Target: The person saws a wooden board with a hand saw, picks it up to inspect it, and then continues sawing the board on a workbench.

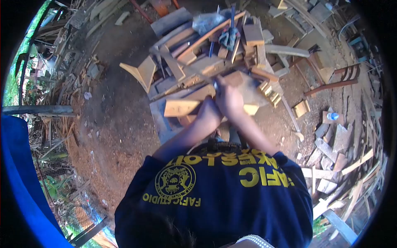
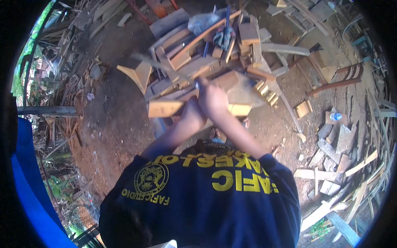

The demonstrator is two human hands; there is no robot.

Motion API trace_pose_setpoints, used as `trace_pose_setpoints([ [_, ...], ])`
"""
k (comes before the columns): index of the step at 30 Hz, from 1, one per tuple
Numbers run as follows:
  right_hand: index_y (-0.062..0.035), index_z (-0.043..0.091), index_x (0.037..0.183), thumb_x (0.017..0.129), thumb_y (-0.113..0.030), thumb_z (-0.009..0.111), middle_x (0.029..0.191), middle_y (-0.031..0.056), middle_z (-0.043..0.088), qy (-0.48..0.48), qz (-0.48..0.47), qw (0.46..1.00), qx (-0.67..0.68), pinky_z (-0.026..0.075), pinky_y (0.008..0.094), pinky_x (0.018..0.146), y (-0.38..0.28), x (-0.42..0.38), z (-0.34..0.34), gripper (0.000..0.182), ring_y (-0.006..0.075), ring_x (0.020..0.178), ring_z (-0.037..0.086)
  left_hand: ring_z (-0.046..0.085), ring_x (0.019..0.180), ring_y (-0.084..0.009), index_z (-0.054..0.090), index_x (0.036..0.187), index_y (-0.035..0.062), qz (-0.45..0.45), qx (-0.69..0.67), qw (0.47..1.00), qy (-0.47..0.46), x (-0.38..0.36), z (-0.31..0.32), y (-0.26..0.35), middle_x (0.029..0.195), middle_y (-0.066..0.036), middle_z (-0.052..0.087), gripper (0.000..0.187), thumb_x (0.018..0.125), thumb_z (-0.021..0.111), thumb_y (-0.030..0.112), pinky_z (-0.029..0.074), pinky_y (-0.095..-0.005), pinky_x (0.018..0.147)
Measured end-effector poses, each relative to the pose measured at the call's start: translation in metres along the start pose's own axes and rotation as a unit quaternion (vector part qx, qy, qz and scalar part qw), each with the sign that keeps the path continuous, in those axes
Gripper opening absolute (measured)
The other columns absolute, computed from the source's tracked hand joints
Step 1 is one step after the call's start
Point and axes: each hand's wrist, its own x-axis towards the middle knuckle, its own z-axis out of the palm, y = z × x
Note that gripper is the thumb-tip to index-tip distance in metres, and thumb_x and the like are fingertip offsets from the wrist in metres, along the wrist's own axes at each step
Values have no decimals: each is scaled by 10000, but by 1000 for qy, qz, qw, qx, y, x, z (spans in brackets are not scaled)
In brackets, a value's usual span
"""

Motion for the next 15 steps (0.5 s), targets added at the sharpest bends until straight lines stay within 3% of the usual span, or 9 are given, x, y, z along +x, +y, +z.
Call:
trace_pose_setpoints([
  [1,-105,584,1037,779,-87,573,938,194,642,14,-16,1000,-8,527,459,736,-8,-3,0,259,367,890,638,573,1012,-198,582,1017,113,-37,-311,948,-51,5,5,0,987,-90,626,241,939,390,237,412,-349,921],
  [2,-103,585,1031,780,-90,560,948,182,646,-37,10,999,-5,529,452,740,-16,-3,3,252,356,897,642,535,1125,-172,563,1089,121,-102,-584,802,-73,9,11,1,1076,-86,617,335,977,318,322,360,-357,995],
  [3,-101,586,1025,781,-93,546,958,170,650,-89,38,995,0,530,444,745,-24,-3,6,246,346,903,646,535,1125,-172,563,1089,121,-91,-578,808,-64,16,-23,7,1076,-86,617,335,977,318,322,360,-357,995],
  [5,-108,591,1025,788,-102,533,989,150,656,-15,-44,999,-25,523,419,793,-40,-9,10,244,320,961,642,553,1128,-215,521,1194,166,-31,-302,948,-100,19,-83,18,1130,-94,613,319,955,362,304,407,-375,955],
  [6,-139,606,998,811,-78,486,963,114,662,36,-119,992,-9,511,432,741,-39,-10,16,231,326,885,645,561,1129,-237,500,1247,188,-4,-151,982,-113,20,-106,23,1157,-97,611,342,943,385,295,430,-384,935],
  [9,-188,617,982,820,-136,505,984,69,667,-31,-133,989,-63,485,413,843,-68,-20,6,204,281,963,635,579,1132,-280,457,1353,233,43,159,977,-137,30,-126,25,1211,-105,607,436,920,429,278,478,-402,896],
  [11,-205,616,1008,820,-157,512,981,60,668,-17,-154,986,-55,471,460,857,-59,-24,29,220,273,971,631,601,1104,-310,480,1336,205,23,-21,961,-275,49,-107,18,1267,-107,584,443,897,446,252,505,-427,870],
  [14,-210,652,1016,750,-230,609,913,52,669,2,-110,989,-95,451,579,818,-44,-28,21,270,261,875,640,602,1087,-285,546,1269,160,-3,-60,995,-78,20,-81,15,1160,-145,623,385,885,526,184,413,-370,1004],
  [15,-204,671,1007,715,-255,654,880,52,670,4,-77,990,-118,448,616,791,-39,-28,13,297,259,822,647,602,1087,-285,546,1269,160,-6,-69,993,-100,24,-40,3,1160,-145,623,385,885,526,184,413,-370,1004],
])
